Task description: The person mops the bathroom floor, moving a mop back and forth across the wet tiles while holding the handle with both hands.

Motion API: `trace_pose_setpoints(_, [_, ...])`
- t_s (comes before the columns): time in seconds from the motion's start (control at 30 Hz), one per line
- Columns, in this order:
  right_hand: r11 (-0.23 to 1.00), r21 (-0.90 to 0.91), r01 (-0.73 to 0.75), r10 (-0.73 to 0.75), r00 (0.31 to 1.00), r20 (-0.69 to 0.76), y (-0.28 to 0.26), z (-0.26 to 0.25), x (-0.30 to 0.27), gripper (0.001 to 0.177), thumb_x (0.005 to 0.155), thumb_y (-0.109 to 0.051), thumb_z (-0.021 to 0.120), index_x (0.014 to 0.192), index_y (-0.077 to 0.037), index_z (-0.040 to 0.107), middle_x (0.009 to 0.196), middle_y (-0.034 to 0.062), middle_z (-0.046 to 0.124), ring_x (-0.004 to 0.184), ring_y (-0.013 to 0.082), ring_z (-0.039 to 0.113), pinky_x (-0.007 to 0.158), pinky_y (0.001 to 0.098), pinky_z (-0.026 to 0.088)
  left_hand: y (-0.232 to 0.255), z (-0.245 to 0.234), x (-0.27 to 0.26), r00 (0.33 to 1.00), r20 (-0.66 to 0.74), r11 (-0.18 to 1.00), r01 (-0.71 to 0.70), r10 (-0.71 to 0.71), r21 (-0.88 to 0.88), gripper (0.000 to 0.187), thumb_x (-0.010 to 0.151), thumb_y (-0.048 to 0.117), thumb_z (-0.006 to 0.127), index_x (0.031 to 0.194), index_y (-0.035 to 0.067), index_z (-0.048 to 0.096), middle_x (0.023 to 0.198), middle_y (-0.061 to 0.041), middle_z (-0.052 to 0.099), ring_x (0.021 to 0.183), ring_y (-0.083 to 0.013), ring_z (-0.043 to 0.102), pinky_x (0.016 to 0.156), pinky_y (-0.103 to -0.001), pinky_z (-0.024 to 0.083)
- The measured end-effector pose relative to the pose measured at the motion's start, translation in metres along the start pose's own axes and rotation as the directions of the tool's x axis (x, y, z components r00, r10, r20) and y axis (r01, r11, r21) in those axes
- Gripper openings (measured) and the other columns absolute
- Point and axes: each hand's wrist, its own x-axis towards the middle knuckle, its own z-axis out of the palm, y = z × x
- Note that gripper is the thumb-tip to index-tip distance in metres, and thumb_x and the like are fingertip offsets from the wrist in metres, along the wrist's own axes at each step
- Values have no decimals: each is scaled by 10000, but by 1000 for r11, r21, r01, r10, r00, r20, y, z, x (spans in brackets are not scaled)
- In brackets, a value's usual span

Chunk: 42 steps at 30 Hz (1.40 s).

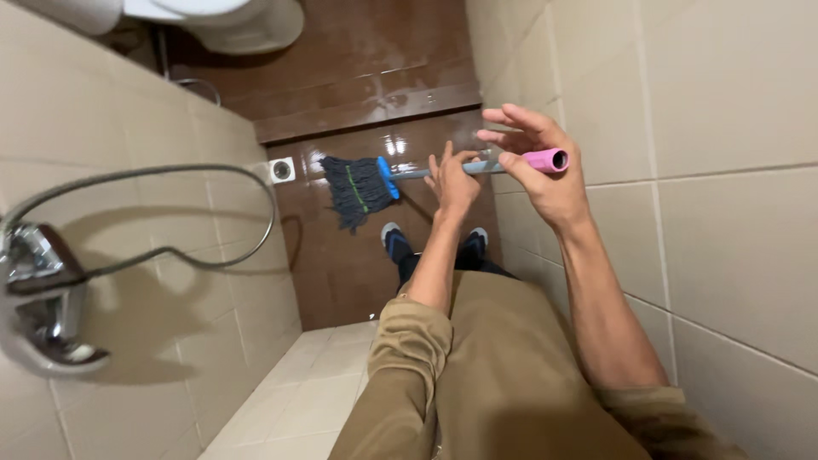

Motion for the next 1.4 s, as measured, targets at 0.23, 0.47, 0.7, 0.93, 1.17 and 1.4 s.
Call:
trace_pose_setpoints(0.23, [984, -172, -48, 35, 997, -76, -33, -41, -25, 454, 980, 127, 573, 1411, -14, 570, 1408, 152, 640, 1251, 231, 677, 1061, 356, 575, 39, 70, -16, 975, 148, 986, -166, 168, -27, 364, 825, 293, 734, 1187, 279, 764, 1532, -119, 493, 1467, -487, 338, 1209, -712, 209])
trace_pose_setpoints(0.47, [961, -274, -36, 27, 999, -34, -38, -79, -43, 367, 984, 79, 585, 1341, 10, 634, 1361, 129, 651, 1255, 229, 672, 1086, 344, 549, 68, 109, -32, 930, 359, 993, -108, 85, 47, 452, 876, 388, 677, 1304, 244, 663, 1527, -72, 501, 1499, -510, 215, 1163, -737, 156])
trace_pose_setpoints(0.7, [975, -200, -101, 102, 995, -3, -13, -99, -53, 323, 1002, 17, 615, 1323, 1, 644, 1363, 134, 664, 1287, 225, 637, 1089, 350, 532, 34, 139, -34, 939, 307, 985, -171, 154, 30, 704, 874, 358, 656, 1509, 169, 419, 1565, -122, 433, 1488, -518, 182, 1152, -737, 124])
trace_pose_setpoints(0.93, [977, -211, 20, 0, 996, 94, -11, -112, -64, 341, 995, 7, 639, 1336, -12, 637, 1399, 144, 639, 1321, 245, 618, 1153, 373, 496, 20, 158, -47, 920, 39, 920, -387, 390, -57, 368, 918, 283, 632, 1265, 163, 631, 1417, -123, 579, 1443, -371, 435, 1197, -613, 313])
trace_pose_setpoints(1.17, [982, -181, 54, -22, 984, 176, -14, -127, -64, 376, 978, -6, 672, 1351, -39, 630, 1445, 169, 617, 1390, 285, 579, 1198, 420, 468, 53, 144, -47, 933, 97, 937, -349, 345, 28, 260, 739, 149, 734, 998, 179, 740, 1249, -82, 646, 1362, -379, 441, 1172, -640, 253])
trace_pose_setpoints(1.4, [997, 73, -18, 8, 990, 143, -3, -123, -64, 421, 987, -13, 684, 1397, -83, 620, 1503, 182, 576, 1405, 303, 579, 1262, 474, 433, 44, 122, -47, 917, 130, 909, -394, 378, 137, 220, 749, 28, 707, 920, 155, 762, 1441, -49, 613, 1383, -414, 457, 1194, -667, 224])
